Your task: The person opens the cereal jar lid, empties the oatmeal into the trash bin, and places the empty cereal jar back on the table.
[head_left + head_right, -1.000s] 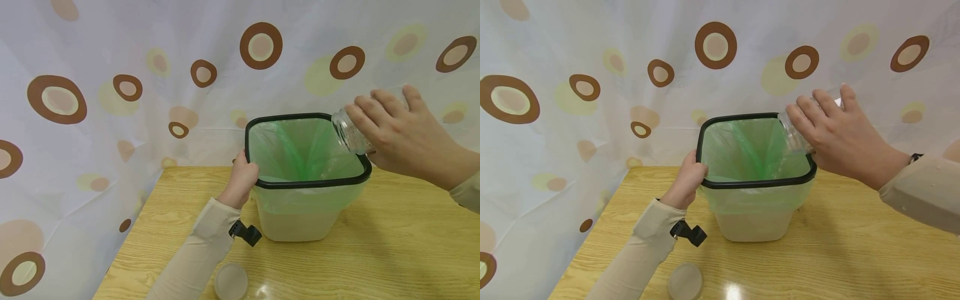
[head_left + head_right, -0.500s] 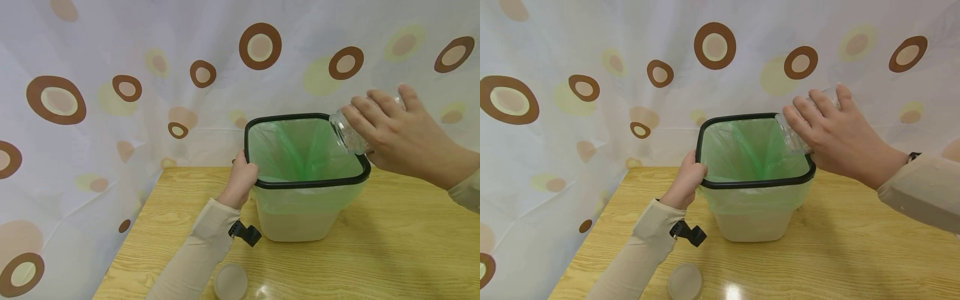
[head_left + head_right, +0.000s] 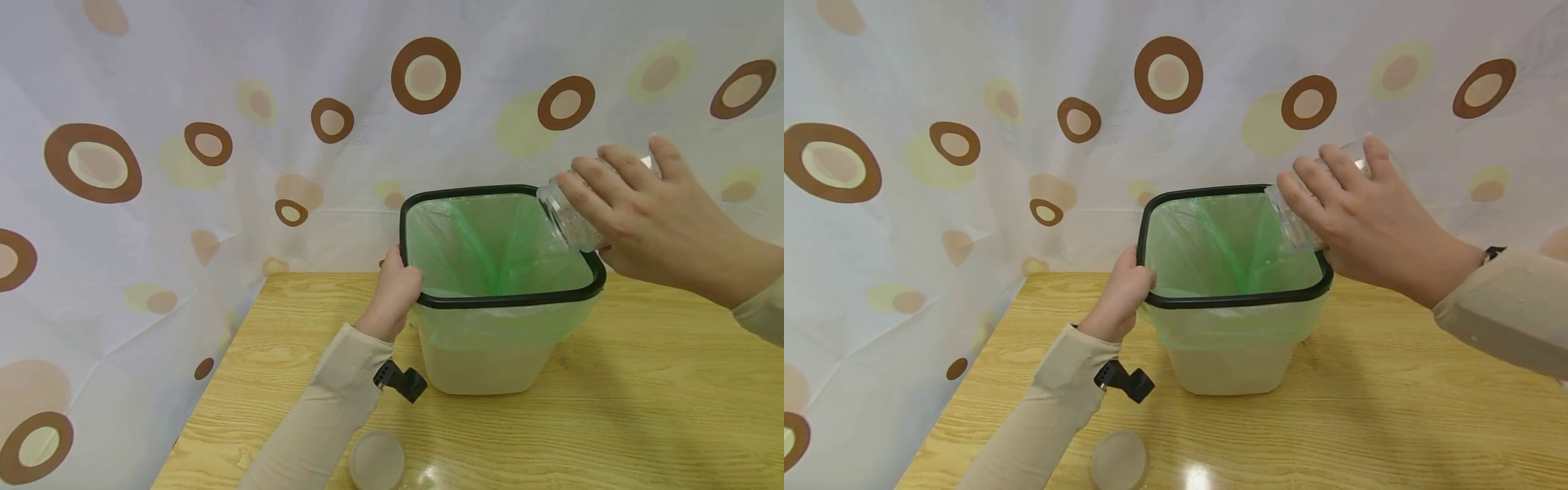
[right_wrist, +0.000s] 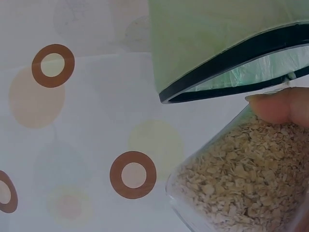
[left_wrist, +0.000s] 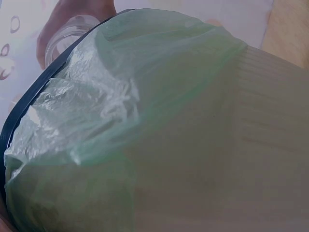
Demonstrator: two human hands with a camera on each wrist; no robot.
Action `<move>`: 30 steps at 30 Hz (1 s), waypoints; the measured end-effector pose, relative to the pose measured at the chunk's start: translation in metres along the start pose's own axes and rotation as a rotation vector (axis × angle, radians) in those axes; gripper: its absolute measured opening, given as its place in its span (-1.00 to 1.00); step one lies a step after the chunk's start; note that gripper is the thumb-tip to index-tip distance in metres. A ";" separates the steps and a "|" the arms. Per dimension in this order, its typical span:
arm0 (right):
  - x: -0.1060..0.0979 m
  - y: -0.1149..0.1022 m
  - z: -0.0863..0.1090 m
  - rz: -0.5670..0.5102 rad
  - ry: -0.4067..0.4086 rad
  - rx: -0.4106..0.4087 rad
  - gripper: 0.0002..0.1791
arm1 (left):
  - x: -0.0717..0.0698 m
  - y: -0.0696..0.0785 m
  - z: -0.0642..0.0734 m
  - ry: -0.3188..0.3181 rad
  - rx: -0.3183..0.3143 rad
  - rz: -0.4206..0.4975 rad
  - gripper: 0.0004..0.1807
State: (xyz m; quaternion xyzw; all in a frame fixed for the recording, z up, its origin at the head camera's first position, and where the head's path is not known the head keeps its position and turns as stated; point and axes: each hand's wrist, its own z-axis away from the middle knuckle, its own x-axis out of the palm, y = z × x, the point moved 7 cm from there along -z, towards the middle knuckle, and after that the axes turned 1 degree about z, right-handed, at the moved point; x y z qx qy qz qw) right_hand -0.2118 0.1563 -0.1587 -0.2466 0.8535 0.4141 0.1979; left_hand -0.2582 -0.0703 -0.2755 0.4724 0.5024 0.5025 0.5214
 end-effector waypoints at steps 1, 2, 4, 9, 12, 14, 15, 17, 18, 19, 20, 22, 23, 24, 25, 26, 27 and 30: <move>0.000 0.000 0.000 0.000 0.000 -0.002 -0.35 | 0.000 0.000 0.000 -0.001 0.001 0.002 -0.38; 0.000 0.000 0.000 0.001 0.001 -0.002 -0.36 | 0.000 0.000 0.000 -0.001 0.001 0.001 -0.38; 0.000 -0.001 0.000 0.001 0.001 -0.003 -0.36 | 0.000 0.000 0.000 -0.001 0.001 -0.002 -0.38; 0.000 -0.001 0.000 0.008 0.012 0.001 -0.38 | 0.000 0.000 -0.001 -0.001 0.004 -0.007 -0.39; 0.000 -0.001 0.000 0.013 0.012 0.001 -0.39 | 0.000 0.000 -0.001 -0.001 0.003 -0.009 -0.40; 0.001 -0.001 0.000 0.014 0.006 -0.003 -0.39 | 0.000 0.000 -0.001 -0.001 0.003 -0.010 -0.40; 0.001 -0.001 0.000 0.012 0.005 -0.006 -0.39 | 0.000 0.000 -0.001 0.000 0.002 -0.012 -0.40; 0.001 -0.001 0.000 0.013 0.005 -0.011 -0.39 | 0.000 0.000 0.000 -0.002 0.003 -0.011 -0.40; 0.001 -0.002 -0.001 0.012 0.003 -0.012 -0.38 | 0.000 0.000 0.000 -0.003 0.003 -0.010 -0.41; 0.000 -0.002 -0.001 0.012 0.006 -0.013 -0.39 | 0.000 0.000 0.000 -0.003 0.002 -0.010 -0.40; 0.000 -0.002 -0.001 0.014 0.008 -0.013 -0.39 | 0.000 0.000 0.000 -0.003 0.001 -0.009 -0.40; 0.000 -0.002 -0.001 0.016 0.015 -0.012 -0.39 | 0.000 0.000 0.000 -0.004 -0.002 -0.009 -0.40; 0.001 -0.002 -0.001 0.015 0.015 -0.012 -0.40 | 0.000 0.000 0.000 -0.003 -0.004 -0.009 -0.39; 0.001 -0.002 -0.001 0.011 0.010 -0.012 -0.39 | 0.000 0.000 0.000 -0.003 -0.005 -0.009 -0.39; 0.001 -0.002 -0.001 0.011 0.010 -0.012 -0.39 | 0.000 0.000 0.000 -0.003 -0.005 -0.010 -0.39; 0.001 -0.002 0.000 0.010 0.009 -0.013 -0.39 | 0.000 0.000 0.000 -0.002 -0.007 -0.011 -0.39; 0.001 -0.001 0.000 0.007 0.006 -0.013 -0.39 | 0.000 0.000 0.000 -0.001 -0.010 -0.012 -0.39; 0.001 -0.002 0.000 0.007 0.004 -0.015 -0.39 | 0.000 0.000 0.000 0.001 -0.016 -0.012 -0.37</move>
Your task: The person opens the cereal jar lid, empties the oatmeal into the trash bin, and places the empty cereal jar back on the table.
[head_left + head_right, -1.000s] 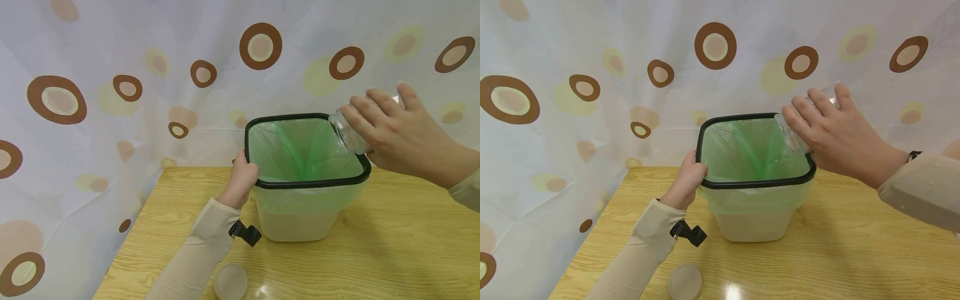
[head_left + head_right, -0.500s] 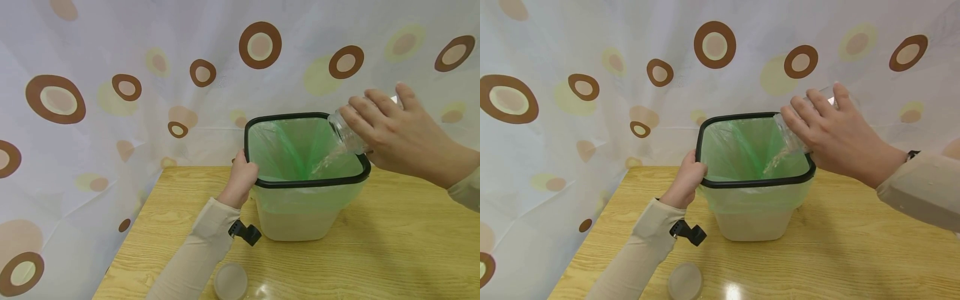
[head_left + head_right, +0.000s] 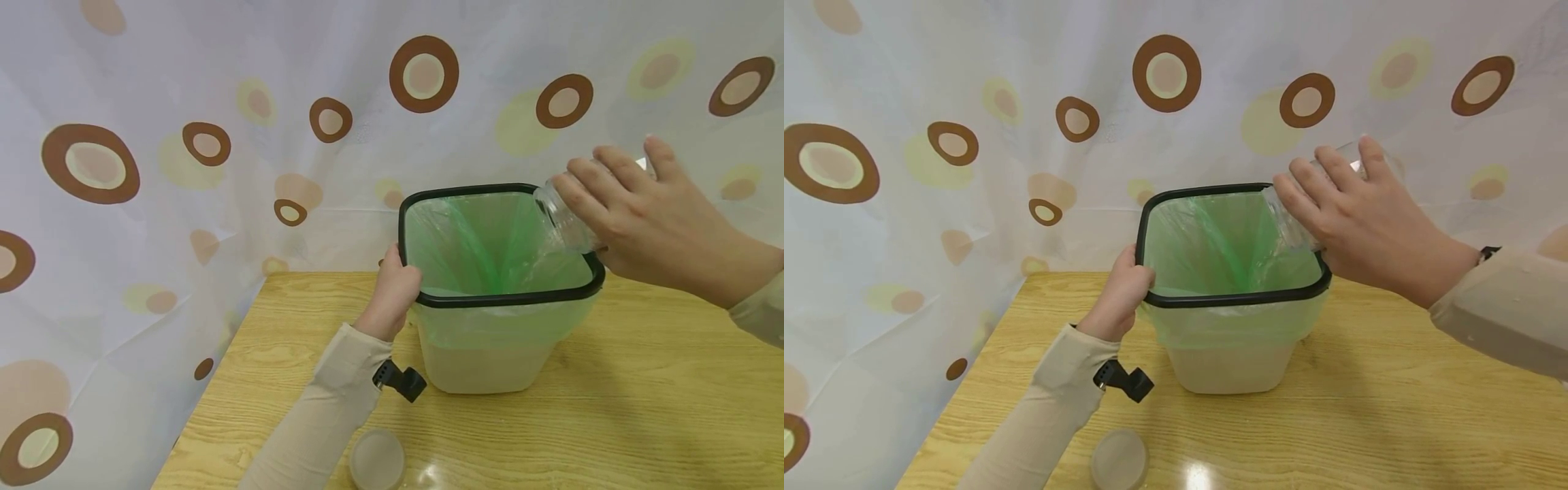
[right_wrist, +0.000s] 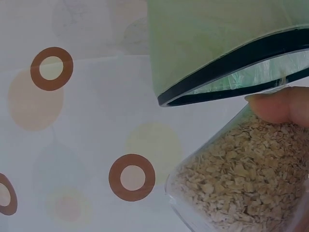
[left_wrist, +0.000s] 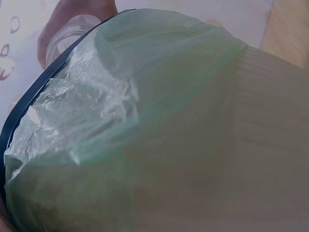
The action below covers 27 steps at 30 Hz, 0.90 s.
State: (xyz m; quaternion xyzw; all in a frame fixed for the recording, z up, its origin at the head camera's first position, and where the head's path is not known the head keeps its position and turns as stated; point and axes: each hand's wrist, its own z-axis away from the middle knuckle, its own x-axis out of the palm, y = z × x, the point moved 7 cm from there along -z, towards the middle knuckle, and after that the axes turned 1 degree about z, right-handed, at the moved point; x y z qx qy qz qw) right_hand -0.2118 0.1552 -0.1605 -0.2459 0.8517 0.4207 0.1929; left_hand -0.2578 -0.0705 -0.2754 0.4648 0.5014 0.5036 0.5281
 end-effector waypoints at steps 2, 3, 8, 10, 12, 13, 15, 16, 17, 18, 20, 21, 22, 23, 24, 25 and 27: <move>0.000 -0.001 0.000 0.005 0.008 -0.002 -0.39 | 0.000 0.000 0.000 0.001 -0.004 0.002 -0.36; -0.001 -0.001 -0.001 0.007 0.012 -0.002 -0.40 | 0.000 -0.001 0.000 0.000 -0.005 0.003 -0.36; -0.002 -0.001 -0.001 0.012 0.022 -0.005 -0.42 | 0.000 0.000 -0.001 0.001 0.001 0.001 -0.35; -0.002 -0.001 -0.001 0.009 0.016 -0.008 -0.42 | 0.000 0.000 -0.001 0.002 0.001 -0.001 -0.36; -0.002 -0.001 -0.001 0.004 0.009 -0.011 -0.41 | 0.000 0.000 -0.001 0.004 -0.002 -0.004 -0.35; -0.001 -0.002 -0.001 0.001 0.005 -0.013 -0.41 | 0.000 0.000 -0.001 0.006 -0.003 -0.005 -0.35; -0.001 -0.002 -0.001 -0.002 0.003 -0.014 -0.41 | -0.001 0.000 0.000 0.010 -0.006 -0.011 -0.35; -0.002 -0.001 -0.001 -0.003 0.004 -0.013 -0.41 | 0.000 0.000 0.000 0.010 -0.008 -0.012 -0.35; -0.002 -0.001 -0.001 -0.005 0.002 -0.013 -0.42 | -0.001 0.000 0.000 0.012 -0.009 -0.014 -0.36; -0.002 -0.001 -0.001 -0.007 0.003 -0.012 -0.42 | -0.001 -0.001 -0.001 0.013 -0.010 -0.016 -0.36; -0.002 -0.001 -0.001 -0.009 -0.001 -0.010 -0.42 | -0.001 -0.001 -0.001 0.014 -0.007 -0.018 -0.37; -0.002 0.000 -0.001 -0.010 -0.004 -0.009 -0.41 | -0.001 -0.001 -0.001 0.014 -0.007 -0.017 -0.37; -0.001 0.000 0.000 -0.009 -0.005 -0.009 -0.41 | -0.001 -0.001 -0.001 0.014 -0.005 -0.016 -0.37; -0.001 0.000 0.000 -0.008 -0.007 -0.009 -0.41 | -0.001 -0.001 -0.001 0.014 -0.004 -0.015 -0.38; -0.001 0.000 0.000 -0.006 -0.007 -0.010 -0.41 | 0.000 -0.001 -0.001 0.013 -0.003 -0.013 -0.38; -0.001 0.000 0.000 -0.005 -0.008 -0.010 -0.40 | 0.000 -0.001 -0.001 0.012 -0.001 -0.012 -0.38; -0.001 0.000 0.000 -0.002 -0.009 -0.012 -0.40 | 0.000 -0.001 -0.002 0.010 0.000 -0.009 -0.37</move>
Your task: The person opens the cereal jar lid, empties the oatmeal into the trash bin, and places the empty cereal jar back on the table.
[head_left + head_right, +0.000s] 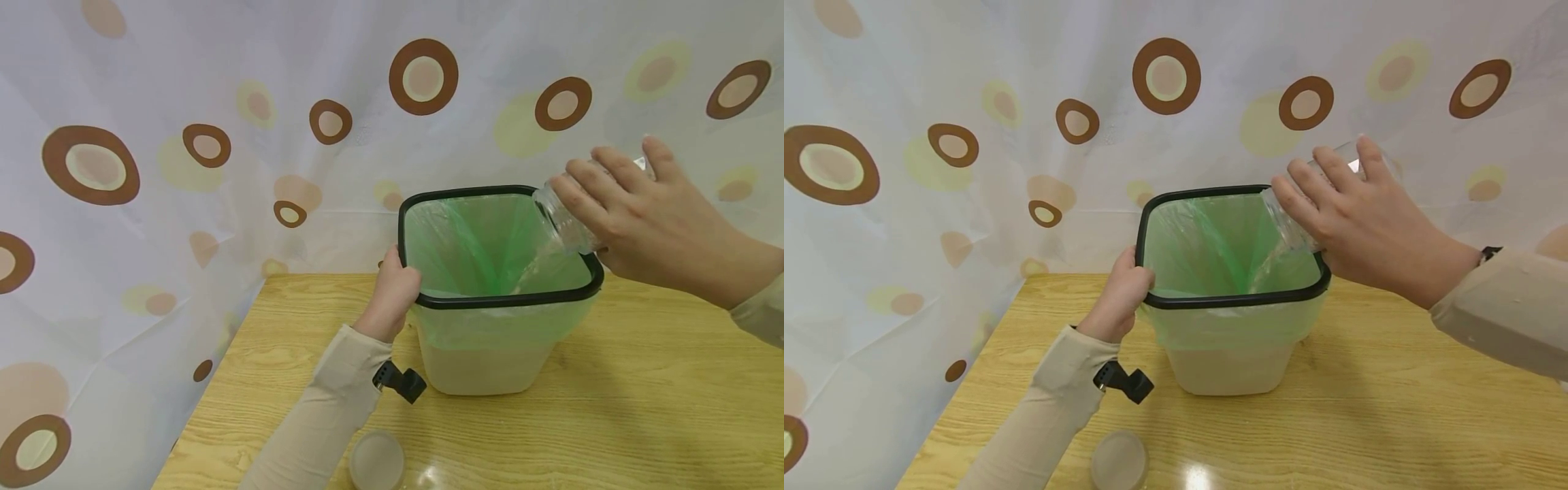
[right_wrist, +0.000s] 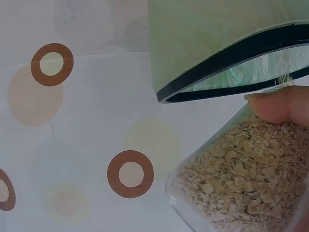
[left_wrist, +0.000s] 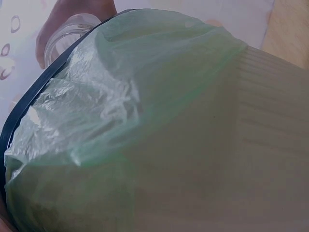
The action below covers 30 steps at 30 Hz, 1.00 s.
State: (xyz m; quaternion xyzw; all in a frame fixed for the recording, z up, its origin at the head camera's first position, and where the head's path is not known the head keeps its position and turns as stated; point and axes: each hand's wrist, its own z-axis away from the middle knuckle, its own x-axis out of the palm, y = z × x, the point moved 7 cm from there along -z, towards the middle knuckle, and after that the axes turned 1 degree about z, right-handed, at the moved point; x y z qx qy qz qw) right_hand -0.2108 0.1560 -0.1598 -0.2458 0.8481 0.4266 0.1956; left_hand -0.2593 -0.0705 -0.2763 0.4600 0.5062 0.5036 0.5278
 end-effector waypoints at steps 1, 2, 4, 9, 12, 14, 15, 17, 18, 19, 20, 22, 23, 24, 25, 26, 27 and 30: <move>0.000 0.000 0.000 0.002 0.001 -0.001 -0.40 | 0.000 0.000 0.000 -0.001 0.001 0.001 -0.37; 0.000 0.000 0.000 0.004 -0.001 -0.002 -0.39 | 0.000 0.000 0.000 -0.001 0.000 0.003 -0.37; 0.000 0.000 0.000 0.003 -0.005 -0.005 -0.38 | 0.000 0.000 0.001 -0.002 0.003 0.004 -0.36; -0.001 -0.001 0.000 0.004 -0.004 -0.013 -0.39 | 0.000 0.000 0.001 0.001 0.005 0.002 -0.35; -0.001 -0.002 -0.001 0.007 0.003 -0.019 -0.43 | 0.000 0.000 0.000 0.003 0.005 0.001 -0.36; -0.001 -0.003 -0.001 0.011 0.010 -0.020 -0.44 | 0.000 -0.001 0.000 0.002 0.006 0.000 -0.37; -0.002 -0.003 -0.002 0.011 0.011 -0.020 -0.44 | 0.000 -0.001 0.000 0.002 0.005 0.001 -0.37; -0.002 -0.003 -0.002 0.013 0.015 -0.021 -0.45 | 0.000 -0.001 0.000 0.000 0.003 -0.002 -0.37; -0.002 -0.003 -0.003 0.014 0.016 -0.021 -0.46 | 0.000 -0.001 0.000 0.000 0.001 -0.003 -0.37; -0.001 -0.003 -0.003 0.013 0.016 -0.022 -0.46 | 0.000 -0.001 0.000 -0.001 0.001 -0.003 -0.38; -0.001 -0.003 -0.004 0.013 0.014 -0.022 -0.46 | 0.000 0.000 0.000 -0.001 0.002 -0.004 -0.38; -0.001 -0.003 -0.004 0.009 0.008 -0.023 -0.47 | 0.000 0.000 0.000 -0.002 0.003 -0.004 -0.38; -0.001 -0.003 -0.004 0.006 0.006 -0.022 -0.46 | 0.000 0.000 0.000 -0.002 0.006 -0.003 -0.39; 0.000 -0.003 -0.004 0.003 0.001 -0.022 -0.46 | 0.000 0.000 0.000 -0.002 0.009 -0.003 -0.39; 0.000 -0.003 -0.004 0.001 -0.002 -0.021 -0.46 | 0.000 0.000 0.001 -0.003 0.012 -0.003 -0.39; 0.000 -0.003 -0.003 -0.002 -0.006 -0.021 -0.45 | 0.000 0.000 0.001 -0.003 0.014 -0.003 -0.39; 0.000 -0.003 -0.003 -0.006 -0.008 -0.021 -0.45 | 0.000 0.001 0.001 -0.004 0.016 -0.002 -0.40; 0.001 -0.003 -0.003 -0.008 -0.009 -0.021 -0.45 | 0.000 0.001 0.001 -0.005 0.017 -0.001 -0.40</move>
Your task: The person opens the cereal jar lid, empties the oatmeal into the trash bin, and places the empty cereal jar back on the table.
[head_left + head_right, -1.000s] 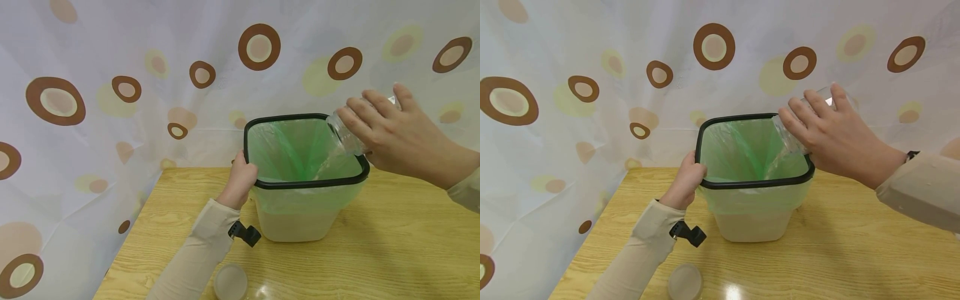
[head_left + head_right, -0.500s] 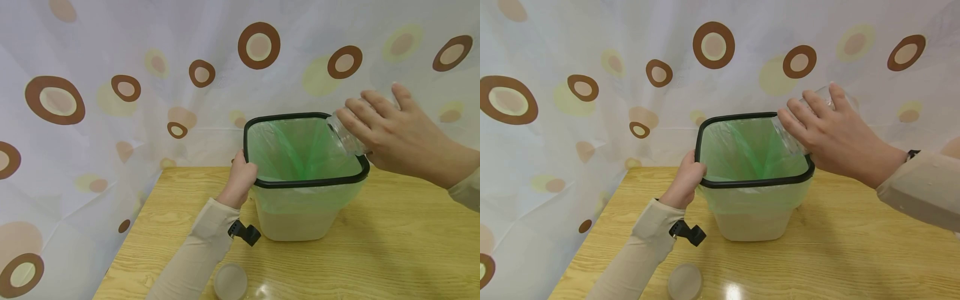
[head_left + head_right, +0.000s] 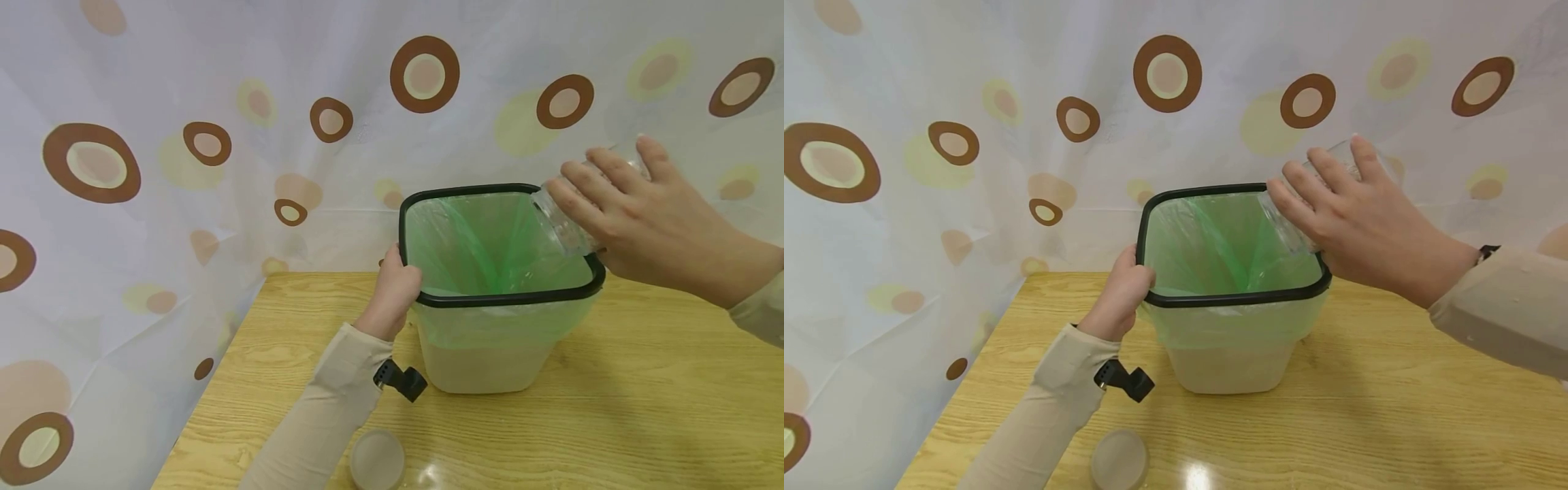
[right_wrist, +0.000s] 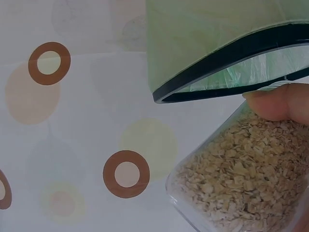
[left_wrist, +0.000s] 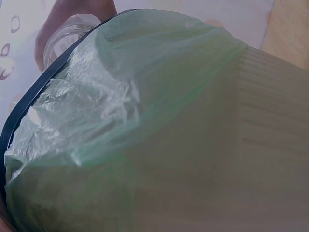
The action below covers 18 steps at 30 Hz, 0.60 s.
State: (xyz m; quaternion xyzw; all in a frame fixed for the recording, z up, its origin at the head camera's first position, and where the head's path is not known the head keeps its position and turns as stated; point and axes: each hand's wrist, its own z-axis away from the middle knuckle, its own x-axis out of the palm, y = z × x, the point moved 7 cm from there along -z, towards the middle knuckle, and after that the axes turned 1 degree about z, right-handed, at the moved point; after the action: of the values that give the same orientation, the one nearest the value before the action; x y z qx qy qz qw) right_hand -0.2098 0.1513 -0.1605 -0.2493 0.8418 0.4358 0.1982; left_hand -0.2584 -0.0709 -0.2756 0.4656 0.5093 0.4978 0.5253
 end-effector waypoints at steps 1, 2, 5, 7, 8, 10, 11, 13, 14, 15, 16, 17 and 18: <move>0.000 0.000 0.000 0.001 0.000 0.000 -0.45 | 0.000 0.000 0.000 0.000 -0.002 0.001 -0.40; 0.000 0.000 0.000 0.000 -0.003 0.001 -0.45 | 0.000 0.000 0.000 -0.001 -0.003 0.002 -0.40; -0.001 0.001 0.000 -0.003 -0.009 0.004 -0.45 | 0.000 -0.001 -0.001 0.001 -0.009 0.003 -0.39; -0.001 0.001 0.000 -0.006 -0.014 0.005 -0.44 | 0.000 -0.001 -0.001 0.001 -0.013 0.002 -0.38; -0.001 0.001 0.000 -0.006 -0.014 0.005 -0.44 | 0.000 -0.001 -0.001 0.000 -0.015 0.002 -0.38; -0.001 0.001 0.000 -0.003 -0.008 0.003 -0.44 | 0.000 -0.001 -0.001 -0.001 -0.017 0.002 -0.37; -0.001 0.000 0.000 -0.002 -0.005 0.003 -0.44 | 0.000 0.000 0.000 -0.002 -0.018 0.002 -0.37; -0.002 0.000 0.000 0.002 0.002 0.001 -0.46 | 0.000 0.000 0.000 -0.003 -0.017 0.000 -0.37; -0.002 0.000 0.000 0.003 0.004 0.001 -0.46 | 0.000 0.000 0.000 -0.004 -0.016 0.000 -0.37; -0.002 0.000 0.000 0.004 0.005 0.000 -0.46 | 0.001 0.000 0.000 -0.004 -0.015 0.000 -0.38; -0.003 0.000 -0.001 0.006 0.007 -0.001 -0.46 | 0.000 0.000 0.000 -0.004 -0.014 -0.002 -0.38; -0.003 0.000 -0.001 0.006 0.009 0.000 -0.46 | 0.000 0.000 0.000 -0.003 -0.013 -0.004 -0.39; -0.003 0.000 -0.001 0.007 0.011 0.000 -0.46 | 0.000 0.000 0.000 -0.002 -0.012 -0.005 -0.39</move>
State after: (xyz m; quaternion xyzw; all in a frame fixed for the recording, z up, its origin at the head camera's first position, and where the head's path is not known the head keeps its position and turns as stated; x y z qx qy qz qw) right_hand -0.2077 0.1513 -0.1582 -0.2487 0.8437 0.4352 0.1923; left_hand -0.2582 -0.0705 -0.2757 0.4615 0.5070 0.4992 0.5300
